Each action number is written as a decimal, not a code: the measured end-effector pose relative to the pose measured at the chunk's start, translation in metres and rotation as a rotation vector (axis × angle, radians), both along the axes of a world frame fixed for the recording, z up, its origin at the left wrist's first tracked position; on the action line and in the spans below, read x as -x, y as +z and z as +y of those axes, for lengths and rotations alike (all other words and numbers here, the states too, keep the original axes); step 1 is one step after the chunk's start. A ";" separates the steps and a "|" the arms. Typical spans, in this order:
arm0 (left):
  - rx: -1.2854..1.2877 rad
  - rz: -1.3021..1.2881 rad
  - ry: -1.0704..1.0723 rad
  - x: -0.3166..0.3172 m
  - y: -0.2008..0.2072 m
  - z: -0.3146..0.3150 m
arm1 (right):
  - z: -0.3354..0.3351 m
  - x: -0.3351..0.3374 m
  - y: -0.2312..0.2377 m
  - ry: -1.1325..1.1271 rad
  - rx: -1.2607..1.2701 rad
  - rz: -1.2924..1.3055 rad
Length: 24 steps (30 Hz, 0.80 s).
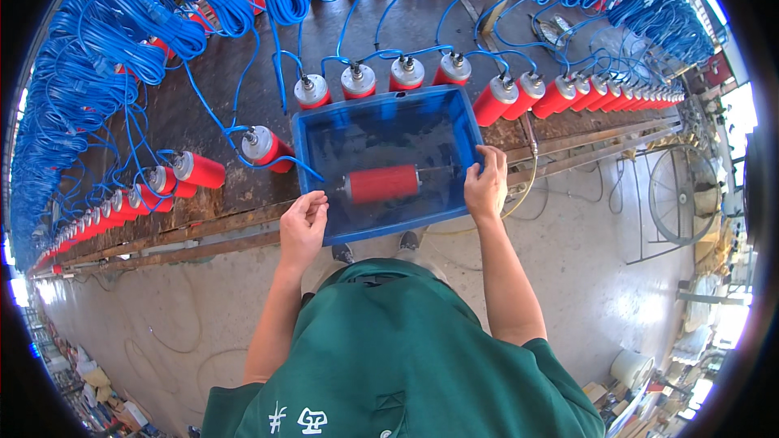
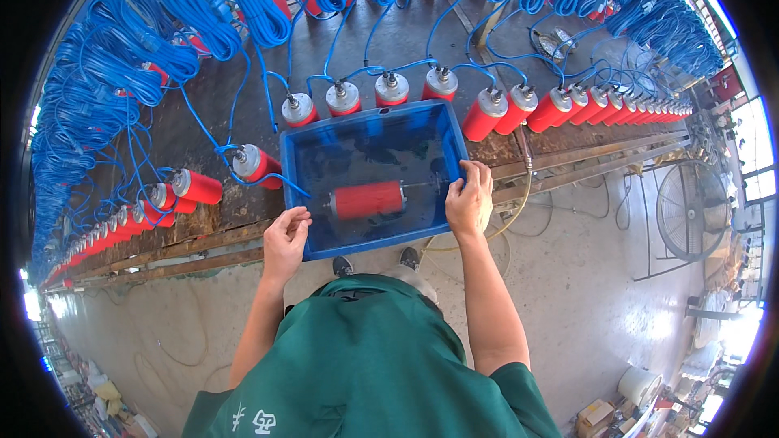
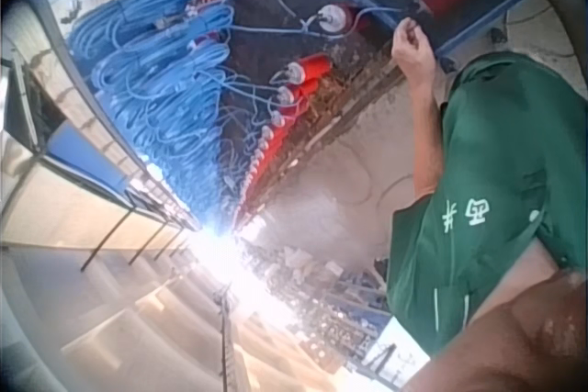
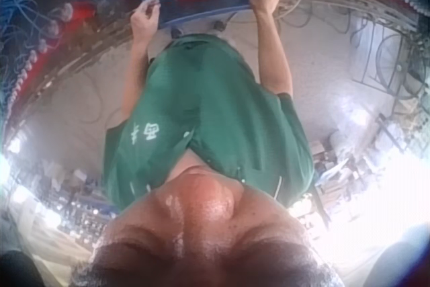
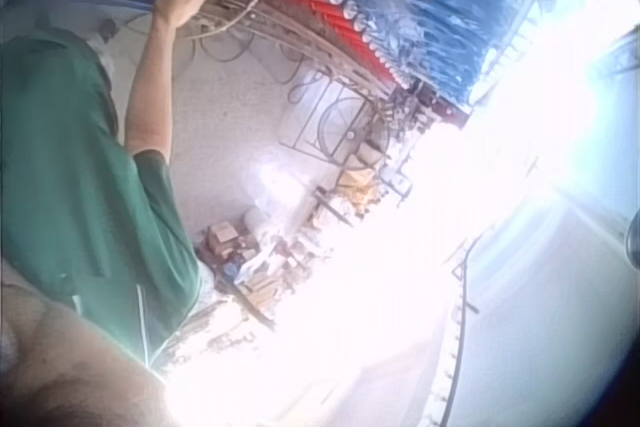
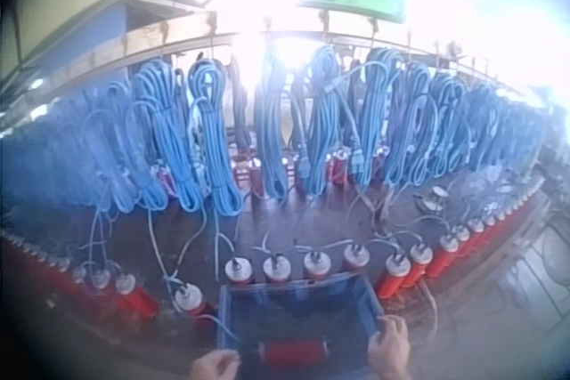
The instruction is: The person picks up red cylindrical objects with blue cables one by one from a long wooden table, submerges them in a blue plastic bin filled with water, and then places them back onto the table.
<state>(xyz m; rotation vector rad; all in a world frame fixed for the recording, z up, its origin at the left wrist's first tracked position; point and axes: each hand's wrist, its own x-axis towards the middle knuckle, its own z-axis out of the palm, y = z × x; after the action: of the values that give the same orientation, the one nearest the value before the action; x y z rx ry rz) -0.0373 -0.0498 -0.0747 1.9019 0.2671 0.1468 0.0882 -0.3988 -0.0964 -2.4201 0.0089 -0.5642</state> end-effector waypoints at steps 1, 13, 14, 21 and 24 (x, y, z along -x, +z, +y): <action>0.007 0.001 -0.001 0.000 0.000 0.000 | 0.000 0.000 0.000 -0.002 -0.001 0.001; -0.038 0.010 0.000 0.000 0.002 0.000 | 0.002 0.001 0.004 -0.008 -0.021 0.024; -0.039 0.011 -0.002 0.000 0.002 -0.001 | 0.002 0.001 0.005 -0.009 -0.023 0.022; -0.021 0.023 -0.043 -0.007 0.012 -0.010 | 0.000 -0.001 -0.003 -0.004 0.008 -0.007; -0.129 0.008 -0.181 -0.025 0.019 -0.021 | -0.001 0.000 -0.002 -0.008 0.004 -0.010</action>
<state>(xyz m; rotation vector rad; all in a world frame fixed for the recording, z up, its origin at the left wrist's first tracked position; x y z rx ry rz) -0.0119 -0.0707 -0.0555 2.0439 0.0915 0.0354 0.0879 -0.3993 -0.0982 -2.4217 0.0132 -0.5800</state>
